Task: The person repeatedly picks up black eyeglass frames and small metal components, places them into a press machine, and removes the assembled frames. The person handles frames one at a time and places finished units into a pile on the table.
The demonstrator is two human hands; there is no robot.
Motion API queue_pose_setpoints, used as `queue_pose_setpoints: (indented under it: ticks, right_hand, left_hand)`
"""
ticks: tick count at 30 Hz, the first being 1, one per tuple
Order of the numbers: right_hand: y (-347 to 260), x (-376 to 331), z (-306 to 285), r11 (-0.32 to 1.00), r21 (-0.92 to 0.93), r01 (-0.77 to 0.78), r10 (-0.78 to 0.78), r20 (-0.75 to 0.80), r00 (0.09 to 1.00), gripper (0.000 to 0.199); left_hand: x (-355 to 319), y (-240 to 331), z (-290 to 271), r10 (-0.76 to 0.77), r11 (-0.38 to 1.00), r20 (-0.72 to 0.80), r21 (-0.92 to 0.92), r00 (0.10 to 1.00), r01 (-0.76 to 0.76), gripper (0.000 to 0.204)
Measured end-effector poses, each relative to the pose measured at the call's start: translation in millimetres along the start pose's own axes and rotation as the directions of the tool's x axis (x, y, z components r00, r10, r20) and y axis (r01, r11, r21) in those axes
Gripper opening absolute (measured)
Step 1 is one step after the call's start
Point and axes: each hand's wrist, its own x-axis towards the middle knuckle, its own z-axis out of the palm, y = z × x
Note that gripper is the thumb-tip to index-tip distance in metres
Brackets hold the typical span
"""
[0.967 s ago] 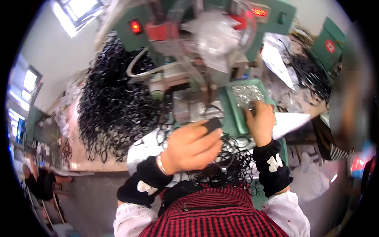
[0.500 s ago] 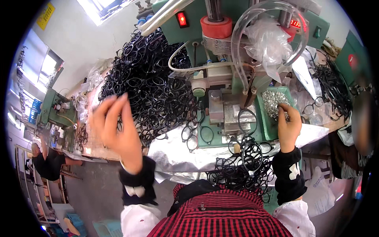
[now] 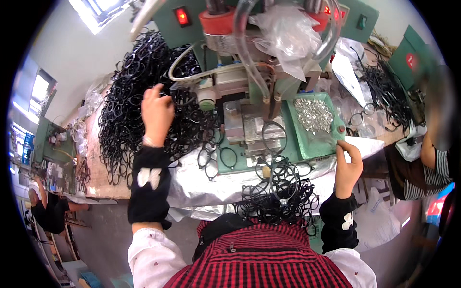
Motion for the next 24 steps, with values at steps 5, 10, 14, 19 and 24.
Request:
queue_pose_setpoints:
  ticks: [5,10,14,19,24]
  right_hand:
    - [-47,10,-4,0.974,0.21,-0.088,0.052,0.174,0.983,0.016]
    - [-116,54,62,0.883,0.468,0.034,-0.206,0.322,0.924,0.013]
    - [-124,34,91,0.753,0.617,-0.228,-0.026,0.374,0.927,0.03]
    - [-130,26,88,0.629,0.693,-0.351,0.101,0.375,0.921,0.037]
    - [-146,30,83,0.522,0.732,-0.438,0.117,0.447,0.887,0.041]
  left_hand:
    - [5,28,-47,-0.392,0.799,-0.083,-0.525,0.916,0.294,0.012]
    - [-16,57,-44,-0.566,0.337,0.205,-0.826,0.798,0.451,0.012]
    - [-76,102,-35,-0.607,0.021,0.352,-0.889,0.713,0.457,0.011]
    - [-99,126,-36,-0.68,-0.127,0.392,-0.895,0.619,0.427,0.008]
    - [-2,152,-139,-0.443,0.014,-0.17,-0.983,0.88,-0.182,0.013]
